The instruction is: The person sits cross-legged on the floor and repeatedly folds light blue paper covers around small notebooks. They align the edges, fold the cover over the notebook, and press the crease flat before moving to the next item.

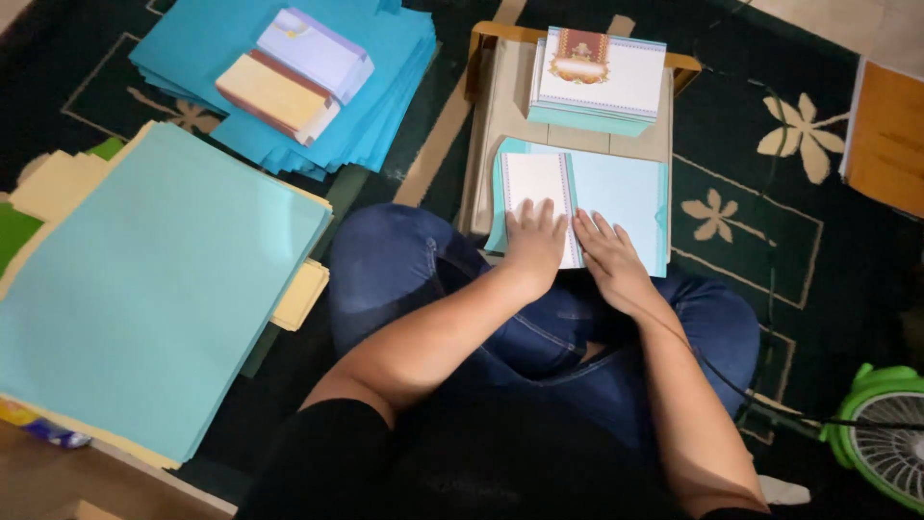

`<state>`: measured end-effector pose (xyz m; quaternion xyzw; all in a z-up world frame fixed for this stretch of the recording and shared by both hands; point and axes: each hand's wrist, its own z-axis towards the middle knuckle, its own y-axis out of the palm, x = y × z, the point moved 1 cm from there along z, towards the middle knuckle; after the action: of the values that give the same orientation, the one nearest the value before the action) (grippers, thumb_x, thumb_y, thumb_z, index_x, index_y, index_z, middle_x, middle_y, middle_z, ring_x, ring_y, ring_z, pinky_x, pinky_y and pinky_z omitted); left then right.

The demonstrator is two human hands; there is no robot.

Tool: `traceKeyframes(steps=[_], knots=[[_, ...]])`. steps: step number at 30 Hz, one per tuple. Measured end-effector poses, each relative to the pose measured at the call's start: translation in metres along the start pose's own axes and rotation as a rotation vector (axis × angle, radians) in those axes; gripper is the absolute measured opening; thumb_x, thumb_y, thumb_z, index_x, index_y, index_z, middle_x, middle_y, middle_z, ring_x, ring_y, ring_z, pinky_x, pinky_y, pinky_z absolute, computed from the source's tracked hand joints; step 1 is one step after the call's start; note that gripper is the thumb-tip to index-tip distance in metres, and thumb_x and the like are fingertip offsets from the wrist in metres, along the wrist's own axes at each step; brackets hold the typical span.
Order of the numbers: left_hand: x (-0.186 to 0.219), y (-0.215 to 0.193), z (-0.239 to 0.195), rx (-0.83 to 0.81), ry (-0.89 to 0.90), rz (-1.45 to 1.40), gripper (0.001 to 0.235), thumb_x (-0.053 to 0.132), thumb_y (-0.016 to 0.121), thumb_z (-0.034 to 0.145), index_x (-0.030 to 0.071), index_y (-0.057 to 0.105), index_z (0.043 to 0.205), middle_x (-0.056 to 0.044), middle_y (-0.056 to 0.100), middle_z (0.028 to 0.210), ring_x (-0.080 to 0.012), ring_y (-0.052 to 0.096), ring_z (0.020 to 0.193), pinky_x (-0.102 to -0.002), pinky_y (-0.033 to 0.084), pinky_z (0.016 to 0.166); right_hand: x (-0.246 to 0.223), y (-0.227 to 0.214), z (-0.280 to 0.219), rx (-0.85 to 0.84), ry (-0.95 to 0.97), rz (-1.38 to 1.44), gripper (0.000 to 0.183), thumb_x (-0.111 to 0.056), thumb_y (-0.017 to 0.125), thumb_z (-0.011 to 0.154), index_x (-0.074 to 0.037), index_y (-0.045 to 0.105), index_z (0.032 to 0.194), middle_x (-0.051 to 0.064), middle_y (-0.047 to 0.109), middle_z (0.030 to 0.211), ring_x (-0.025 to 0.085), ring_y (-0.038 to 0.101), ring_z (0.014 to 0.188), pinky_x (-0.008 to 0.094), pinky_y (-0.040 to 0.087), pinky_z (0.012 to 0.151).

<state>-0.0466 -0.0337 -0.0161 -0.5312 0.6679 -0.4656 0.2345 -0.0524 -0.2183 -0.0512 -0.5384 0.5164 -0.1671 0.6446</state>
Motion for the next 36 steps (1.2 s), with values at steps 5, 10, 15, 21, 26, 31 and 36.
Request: traceKeyframes(steps=[5, 10, 15, 21, 26, 31, 36], knots=[[-0.009, 0.045, 0.041, 0.245, 0.083, -0.019, 0.05, 0.014, 0.059, 0.096, -0.002, 0.046, 0.142, -0.027, 0.039, 0.142, -0.0502, 0.039, 0.13, -0.068, 0.032, 0.101, -0.008, -0.021, -0.004, 0.054, 0.036, 0.382, 0.051, -0.014, 0.039, 0.108, -0.018, 0.04, 0.159, 0.004, 0.032, 0.168, 0.028, 0.019, 0.157, 0.049, 0.005, 0.128], [-0.023, 0.008, 0.013, 0.644, 0.255, -0.072, 0.02, 0.01, 0.052, 0.092, 0.005, 0.069, 0.101, -0.012, 0.07, 0.089, -0.0357, 0.071, 0.08, -0.051, 0.048, 0.064, 0.02, -0.013, -0.003, 0.348, 0.125, 1.003, 0.052, -0.018, 0.035, 0.11, 0.006, 0.035, 0.156, 0.028, 0.038, 0.159, 0.038, 0.028, 0.152, 0.052, 0.013, 0.128], [-0.024, -0.041, -0.013, 0.98, 0.383, -0.716, 0.012, 0.023, 0.052, 0.105, 0.014, 0.06, 0.108, -0.01, 0.068, 0.08, -0.039, 0.069, 0.081, -0.046, 0.055, 0.068, 0.061, -0.011, 0.019, 0.67, -0.067, 1.05, 0.06, 0.001, 0.052, 0.108, 0.001, 0.024, 0.16, 0.028, 0.038, 0.157, 0.041, 0.038, 0.148, 0.052, 0.033, 0.121], [-0.05, -0.108, 0.044, 1.021, 0.276, -1.005, 0.037, 0.019, 0.057, 0.105, 0.011, 0.039, 0.137, -0.011, 0.07, 0.121, -0.02, 0.074, 0.078, -0.025, 0.054, 0.048, 0.03, -0.113, 0.079, 0.792, -0.009, 0.932, 0.02, -0.006, 0.065, 0.106, -0.012, 0.05, 0.118, 0.0, 0.059, 0.1, 0.006, 0.053, 0.078, 0.024, 0.042, 0.063], [-0.109, -0.107, 0.156, 1.257, 0.2, -0.611, 0.067, 0.022, 0.065, 0.11, 0.024, 0.021, 0.161, -0.009, 0.056, 0.133, -0.0279, 0.06, 0.124, -0.041, 0.055, 0.098, 0.095, -0.149, 0.16, 0.799, -0.169, 0.64, 0.023, 0.0, 0.063, 0.111, 0.001, 0.049, 0.13, 0.02, 0.064, 0.128, 0.025, 0.063, 0.116, 0.035, 0.049, 0.089], [-0.13, -0.058, 0.201, 0.878, -0.048, -0.389, 0.062, 0.053, 0.053, 0.106, 0.018, 0.041, 0.156, -0.021, 0.044, 0.158, -0.0419, 0.04, 0.147, -0.057, 0.039, 0.115, 0.168, -0.11, 0.202, 0.695, 0.233, 0.322, 0.029, -0.01, 0.073, 0.098, 0.001, 0.063, 0.124, 0.017, 0.067, 0.116, 0.03, 0.066, 0.104, 0.041, 0.054, 0.079], [-0.125, -0.048, 0.216, 0.782, 0.007, -0.62, 0.071, 0.046, 0.05, 0.107, 0.001, 0.029, 0.158, -0.017, 0.042, 0.163, -0.0321, 0.042, 0.151, -0.05, 0.035, 0.121, 0.132, -0.102, 0.2, 0.561, 0.341, 0.396, 0.054, -0.012, 0.062, 0.099, -0.001, 0.04, 0.147, 0.023, 0.055, 0.133, 0.035, 0.055, 0.118, 0.041, 0.047, 0.091]])
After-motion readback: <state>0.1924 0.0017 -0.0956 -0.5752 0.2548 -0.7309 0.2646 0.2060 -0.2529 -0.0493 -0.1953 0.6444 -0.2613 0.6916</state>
